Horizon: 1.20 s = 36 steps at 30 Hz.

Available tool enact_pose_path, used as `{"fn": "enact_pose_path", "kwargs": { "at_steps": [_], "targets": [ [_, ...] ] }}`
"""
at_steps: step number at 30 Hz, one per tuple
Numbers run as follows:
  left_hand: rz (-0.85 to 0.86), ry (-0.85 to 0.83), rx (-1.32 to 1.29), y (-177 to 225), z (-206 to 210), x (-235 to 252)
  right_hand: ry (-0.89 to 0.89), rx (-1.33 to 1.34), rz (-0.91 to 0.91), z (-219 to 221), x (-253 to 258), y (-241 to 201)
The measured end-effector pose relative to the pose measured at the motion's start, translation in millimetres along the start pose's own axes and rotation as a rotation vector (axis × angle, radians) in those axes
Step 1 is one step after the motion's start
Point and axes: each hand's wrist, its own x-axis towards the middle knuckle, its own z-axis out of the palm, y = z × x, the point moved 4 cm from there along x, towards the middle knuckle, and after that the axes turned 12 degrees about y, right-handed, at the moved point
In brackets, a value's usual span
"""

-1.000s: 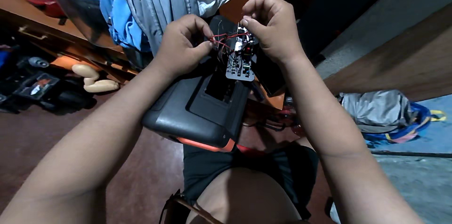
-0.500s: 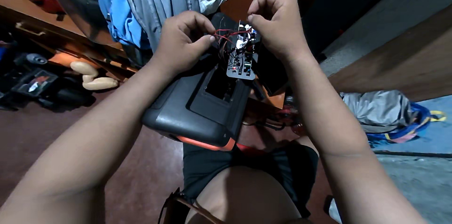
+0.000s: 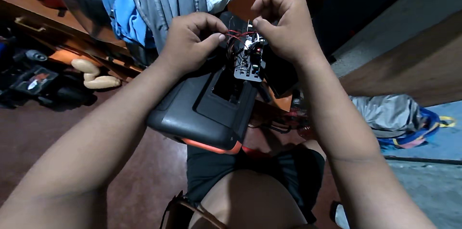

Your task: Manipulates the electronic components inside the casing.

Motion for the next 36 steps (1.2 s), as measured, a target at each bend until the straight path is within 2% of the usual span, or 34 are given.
{"fn": "enact_pose_path", "kwargs": {
  "at_steps": [9, 15, 28, 33, 36],
  "targets": [
    [0.008, -0.007, 0.026, 3.0, 0.8, 0.8, -0.220, -0.211, -0.120, 18.9, 2.0, -18.1],
    [-0.004, -0.027, -0.012, 2.1, 1.1, 2.4, -0.287, -0.262, -0.067, 29.5, 2.2, -17.6],
    [-0.006, -0.020, 0.053, 3.8, 2.6, 2.7, -0.332, -0.031, 0.098, 27.8, 4.4, -17.6],
    [0.033, -0.038, 0.094, 5.8, 3.4, 2.4, -0.387, -0.136, 0.158, 27.9, 5.6, -17.0],
    [0.115, -0.050, 0.175, 9.6, 5.1, 2.5, -0.391, -0.208, 0.158, 29.4, 7.6, -15.0]
  ]
}}
